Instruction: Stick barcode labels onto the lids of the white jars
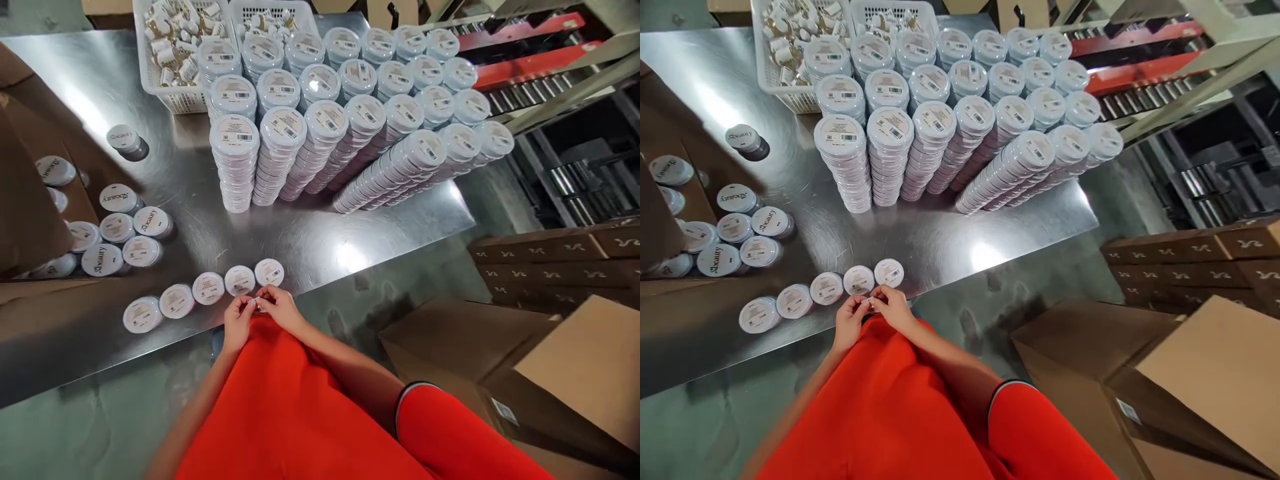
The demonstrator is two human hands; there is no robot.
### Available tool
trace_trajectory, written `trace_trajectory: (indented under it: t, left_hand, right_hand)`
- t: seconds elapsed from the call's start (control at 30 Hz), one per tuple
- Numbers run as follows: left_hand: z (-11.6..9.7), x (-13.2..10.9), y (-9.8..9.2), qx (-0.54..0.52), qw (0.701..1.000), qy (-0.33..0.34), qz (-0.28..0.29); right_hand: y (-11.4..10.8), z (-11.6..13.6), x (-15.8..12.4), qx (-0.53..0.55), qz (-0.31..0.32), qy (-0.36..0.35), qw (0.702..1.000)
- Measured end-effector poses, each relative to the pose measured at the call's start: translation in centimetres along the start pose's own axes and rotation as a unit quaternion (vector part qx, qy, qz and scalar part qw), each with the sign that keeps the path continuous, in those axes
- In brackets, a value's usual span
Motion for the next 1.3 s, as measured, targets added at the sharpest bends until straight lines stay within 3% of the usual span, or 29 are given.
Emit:
trace_trajectory:
  t: [0.4, 0.7, 0.87, 0.97, 1.1, 1.3]
  left_hand:
    - [0.3, -0.2, -0.9, -0.008, 1.0, 0.002, -0.014]
    - [1.5, -0.1, -2.2, 0.076, 0.996, -0.006, -0.056]
    - [1.8, -0.4, -3.3, 0.199, 0.975, 0.048, -0.091]
    - [1.6, -0.1, -3.0, 0.255, 0.96, 0.111, -0.038]
    - [1.1, 0.4, -1.7, 0.358, 0.913, 0.192, 0.048]
    - [1.3, 0.7, -1.4, 0.398, 0.898, 0.182, 0.048]
  right_hand:
    - [1.5, 0.5, 0.5, -0.036, -0.048, 0.022, 0.998]
    - [1.4, 1.1, 1.6, -0.143, -0.055, -0.048, 0.987]
    - [0.4, -0.2, 4.6, -0.195, -0.117, -0.003, 0.974]
    - [1.1, -0.5, 5.7, -0.274, -0.087, 0.059, 0.956]
    - [2.1, -0.3, 6.0, -0.326, -0.06, 0.106, 0.938]
    - [2.8, -0.5, 6.3, -0.353, -0.051, 0.117, 0.927]
Point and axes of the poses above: each hand's wrist, its own x-axis towards the middle knuckle, its own y-axis out of the palm, z = x × y, the point moved 5 cm from there along x, towards the middle knuckle, and after that the axes turned 5 degrees about -x, right-handed, at the moved point
